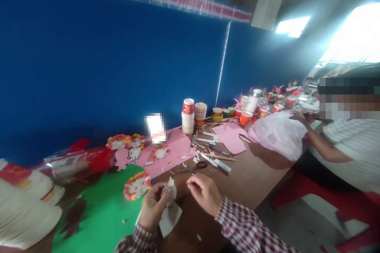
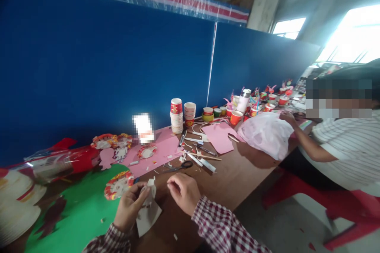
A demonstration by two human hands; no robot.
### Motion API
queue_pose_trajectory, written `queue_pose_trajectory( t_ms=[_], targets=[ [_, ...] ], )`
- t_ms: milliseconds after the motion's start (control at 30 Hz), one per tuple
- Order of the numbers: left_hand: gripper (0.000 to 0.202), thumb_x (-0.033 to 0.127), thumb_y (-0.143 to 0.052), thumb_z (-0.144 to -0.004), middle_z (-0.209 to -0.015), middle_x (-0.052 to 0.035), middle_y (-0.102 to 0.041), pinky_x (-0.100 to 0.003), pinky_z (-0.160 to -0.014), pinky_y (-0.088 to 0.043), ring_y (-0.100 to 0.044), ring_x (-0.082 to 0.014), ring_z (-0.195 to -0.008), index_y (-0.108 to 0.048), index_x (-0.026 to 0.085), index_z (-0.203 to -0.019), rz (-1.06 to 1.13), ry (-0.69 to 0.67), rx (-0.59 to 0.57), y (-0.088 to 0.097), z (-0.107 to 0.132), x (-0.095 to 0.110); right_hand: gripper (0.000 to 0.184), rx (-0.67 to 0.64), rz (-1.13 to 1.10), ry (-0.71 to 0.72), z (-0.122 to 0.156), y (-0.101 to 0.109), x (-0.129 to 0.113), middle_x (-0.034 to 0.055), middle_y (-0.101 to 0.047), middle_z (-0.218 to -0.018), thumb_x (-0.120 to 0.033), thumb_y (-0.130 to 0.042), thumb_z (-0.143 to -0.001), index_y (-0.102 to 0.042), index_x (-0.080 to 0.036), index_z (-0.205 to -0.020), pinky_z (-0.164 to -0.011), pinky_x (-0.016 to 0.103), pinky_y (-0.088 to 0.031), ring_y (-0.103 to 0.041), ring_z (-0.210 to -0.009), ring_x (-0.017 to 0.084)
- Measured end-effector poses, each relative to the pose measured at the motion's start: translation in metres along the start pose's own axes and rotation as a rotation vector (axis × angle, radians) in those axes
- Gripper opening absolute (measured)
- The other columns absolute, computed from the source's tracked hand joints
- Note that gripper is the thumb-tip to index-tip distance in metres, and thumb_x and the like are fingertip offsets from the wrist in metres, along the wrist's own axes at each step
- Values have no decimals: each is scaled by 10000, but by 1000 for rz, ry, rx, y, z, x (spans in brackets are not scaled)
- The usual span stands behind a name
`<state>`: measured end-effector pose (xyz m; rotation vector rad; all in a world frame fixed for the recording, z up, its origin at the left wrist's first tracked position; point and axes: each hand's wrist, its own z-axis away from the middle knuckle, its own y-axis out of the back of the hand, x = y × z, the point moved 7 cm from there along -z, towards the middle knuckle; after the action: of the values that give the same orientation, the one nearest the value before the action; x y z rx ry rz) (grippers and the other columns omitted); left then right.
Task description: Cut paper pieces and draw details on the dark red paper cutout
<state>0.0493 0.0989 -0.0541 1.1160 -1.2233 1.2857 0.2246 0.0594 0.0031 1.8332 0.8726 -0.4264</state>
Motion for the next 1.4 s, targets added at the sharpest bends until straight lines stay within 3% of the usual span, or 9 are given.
queue_pose_trajectory(
  t_ms=[100,233,333,467,733,833,1100,1233,1400],
  targets=[
    [441,510,-706,-621,-552,18,-564,-190,-405,-383,-458,-82,-438,-590,136,-825,25,-13,-47,-2,-1,-1,113,79,138,-79,7,37,23,60,-625,-872,-195,-482,-871,-589,-194,-909,-749,299,-431,-570,-829,192],
    [407,488,-702,-642,-580,-3,-592,-199,-443,-385,-477,-88,-466,-589,134,-808,34,-46,-72,-3,-2,-1,197,165,308,-265,17,78,75,81,-581,-1039,-195,-537,-816,-584,-209,-1007,-826,373,-410,-531,-946,244],
    [394,471,-699,-654,-616,-19,-613,-205,-464,-389,-497,-95,-494,-584,129,-813,49,-65,-74,-3,-3,-2,247,163,267,-356,22,88,108,85,-584,-1001,-181,-588,-759,-606,-205,-1004,-817,394,-414,-535,-925,256],
    [404,461,-699,-662,-622,-23,-617,-204,-445,-387,-497,-94,-483,-578,121,-844,36,-76,-65,-2,-3,-1,180,179,162,-414,24,90,126,90,-614,-941,-211,-556,-782,-630,-183,-943,-809,410,-423,-562,-896,257],
    [377,448,-684,-692,-609,-25,-619,-214,-439,-413,-506,-101,-476,-589,122,-856,-32,-96,-148,-7,3,15,378,110,-360,-429,29,83,103,111,-669,-994,-407,-406,-914,-548,-160,-1163,-629,290,-503,-635,-857,212],
    [346,434,-676,-702,-634,-29,-626,-227,-477,-441,-528,-113,-507,-593,130,-845,-67,-94,-181,-15,9,21,345,85,-488,-423,33,80,91,95,-670,-955,-417,-457,-898,-586,-169,-1101,-628,279,-502,-629,-867,212],
    [206,357,-662,-714,-1050,-133,-616,-286,-726,-502,-610,-219,-873,-661,152,-739,-175,-172,-395,-65,43,56,296,-110,-594,-345,42,61,56,34,-658,-966,-417,-546,-859,-624,-210,-1055,-747,286,-495,-605,-875,186],
    [202,352,-662,-713,-1209,-159,-553,-315,-749,-507,-619,-245,-906,-669,150,-700,-159,-127,-468,-85,53,66,323,-233,-589,-280,48,53,40,45,-661,-952,-409,-529,-871,-619,-196,-1096,-777,308,-493,-611,-872,195],
    [165,316,-691,-695,-919,-117,-650,-290,-681,-510,-619,-207,-799,-661,155,-719,-68,-182,-426,-90,55,71,331,-240,-625,-276,50,49,39,37,-664,-931,-420,-542,-861,-626,-204,-1097,-766,301,-491,-616,-852,186]
  ],
)
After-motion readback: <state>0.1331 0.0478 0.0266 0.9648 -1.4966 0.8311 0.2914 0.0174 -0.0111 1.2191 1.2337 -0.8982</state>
